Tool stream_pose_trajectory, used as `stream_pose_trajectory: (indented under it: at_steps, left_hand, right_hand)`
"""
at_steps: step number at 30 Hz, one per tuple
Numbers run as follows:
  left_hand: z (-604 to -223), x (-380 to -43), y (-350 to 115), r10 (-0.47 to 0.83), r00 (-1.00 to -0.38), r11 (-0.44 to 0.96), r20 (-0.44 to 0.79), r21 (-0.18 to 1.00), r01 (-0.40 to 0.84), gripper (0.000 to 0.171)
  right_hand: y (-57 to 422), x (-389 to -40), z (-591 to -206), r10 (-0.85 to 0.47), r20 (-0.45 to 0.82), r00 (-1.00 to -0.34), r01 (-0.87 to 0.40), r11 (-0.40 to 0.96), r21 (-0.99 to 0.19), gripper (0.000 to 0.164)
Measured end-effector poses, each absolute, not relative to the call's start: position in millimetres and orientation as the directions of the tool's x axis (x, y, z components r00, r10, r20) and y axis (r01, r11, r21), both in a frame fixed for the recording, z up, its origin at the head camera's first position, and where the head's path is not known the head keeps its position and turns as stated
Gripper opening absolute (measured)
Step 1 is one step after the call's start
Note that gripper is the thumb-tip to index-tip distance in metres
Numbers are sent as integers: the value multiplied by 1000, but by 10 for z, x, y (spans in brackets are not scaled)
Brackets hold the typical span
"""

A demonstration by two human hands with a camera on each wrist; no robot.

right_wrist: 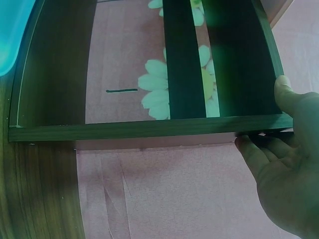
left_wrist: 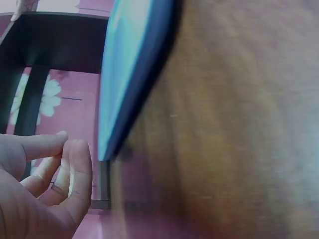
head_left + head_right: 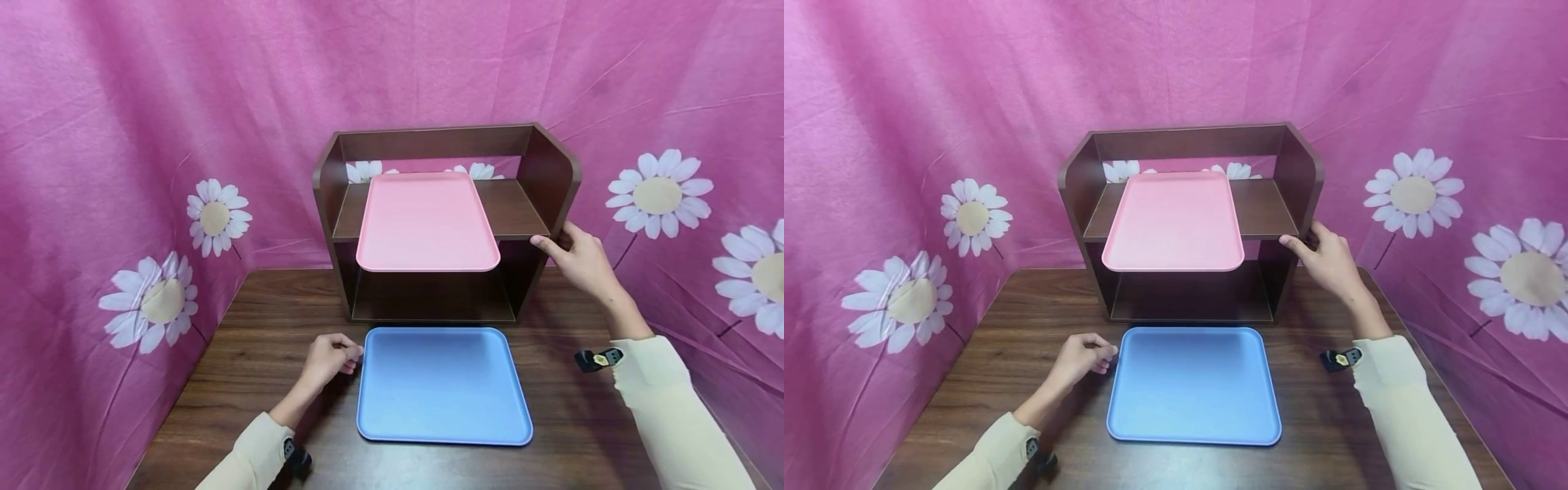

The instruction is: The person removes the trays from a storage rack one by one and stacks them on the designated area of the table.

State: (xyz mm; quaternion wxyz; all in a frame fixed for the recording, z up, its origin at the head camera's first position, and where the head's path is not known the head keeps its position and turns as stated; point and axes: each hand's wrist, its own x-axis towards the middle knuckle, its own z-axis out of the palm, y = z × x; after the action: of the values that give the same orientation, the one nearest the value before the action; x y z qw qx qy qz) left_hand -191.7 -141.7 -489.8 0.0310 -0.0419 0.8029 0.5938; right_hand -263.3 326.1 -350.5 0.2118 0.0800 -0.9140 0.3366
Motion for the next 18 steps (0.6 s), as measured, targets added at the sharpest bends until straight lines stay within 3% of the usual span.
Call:
stream_pose_trajectory:
  at_steps: [8, 12, 18]
  left_hand:
    - [-4468, -1976, -1330, 68, -991, 129, -114, 986, -105, 20]
    - [-4167, -1972, -1242, 162, -985, 62, -55, 997, -45, 28]
    - [-3822, -1917, -996, 258, -966, -250, 1, 966, -66, 38]
  right_hand:
    - [3280, -2642, -3489, -3, 432, -902, -286, 753, -592, 49]
    - [3278, -2648, -3490, -4, 426, -905, -285, 748, -599, 50]
    - [3270, -2653, -3492, 1, 424, -906, -279, 753, -597, 51]
